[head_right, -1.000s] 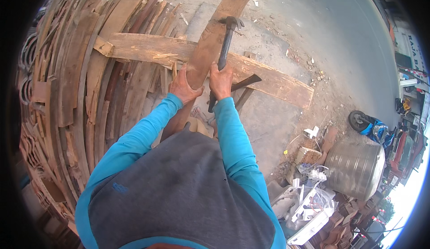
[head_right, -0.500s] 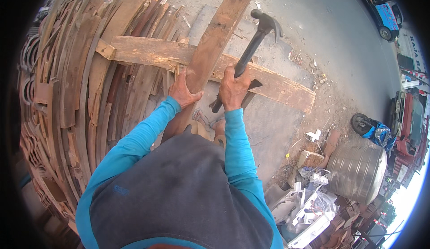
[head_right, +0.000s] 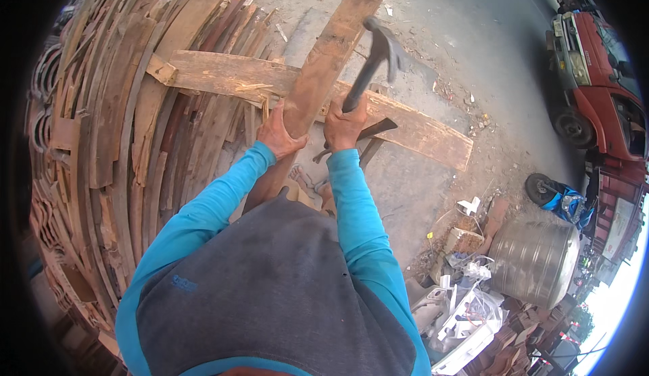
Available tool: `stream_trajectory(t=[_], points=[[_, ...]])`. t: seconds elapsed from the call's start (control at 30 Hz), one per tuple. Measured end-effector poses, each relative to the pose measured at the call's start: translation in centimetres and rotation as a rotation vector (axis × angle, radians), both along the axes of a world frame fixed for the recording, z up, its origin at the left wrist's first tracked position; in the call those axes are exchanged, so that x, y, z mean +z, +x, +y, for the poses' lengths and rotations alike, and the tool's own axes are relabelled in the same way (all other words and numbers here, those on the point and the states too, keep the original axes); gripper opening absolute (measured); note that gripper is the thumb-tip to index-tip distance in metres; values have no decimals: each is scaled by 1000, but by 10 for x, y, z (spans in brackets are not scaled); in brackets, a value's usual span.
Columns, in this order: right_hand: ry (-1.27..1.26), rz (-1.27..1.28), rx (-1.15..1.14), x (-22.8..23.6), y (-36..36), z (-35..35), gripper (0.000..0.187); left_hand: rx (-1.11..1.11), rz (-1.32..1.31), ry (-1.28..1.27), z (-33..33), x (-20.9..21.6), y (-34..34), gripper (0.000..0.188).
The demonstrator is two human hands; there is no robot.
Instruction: The person removes nails from a wooden plank using a hammer and a metal rod, then picks up the loosened nails by hand.
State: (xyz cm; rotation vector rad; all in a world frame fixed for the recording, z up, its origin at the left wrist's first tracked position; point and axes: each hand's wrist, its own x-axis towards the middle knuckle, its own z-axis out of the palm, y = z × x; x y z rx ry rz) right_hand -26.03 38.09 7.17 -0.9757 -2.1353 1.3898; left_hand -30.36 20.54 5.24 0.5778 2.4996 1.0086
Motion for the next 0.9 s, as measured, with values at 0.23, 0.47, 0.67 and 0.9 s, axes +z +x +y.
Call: stream_trajectory(t=[0.23,0.47,0.67,0.9], points=[[1,12,44,66,5,-16,27,28,9,-24,-6,-24,5,115],[-152,-224,225,27,-18,11,35,48,7,3,-5,-8,6,112],[13,-97,213,73,130,21,29,31,101,11,8,-18,8,110],[284,-120,40,41,312,137,24,159,335,-14,-15,-56,9,93]])
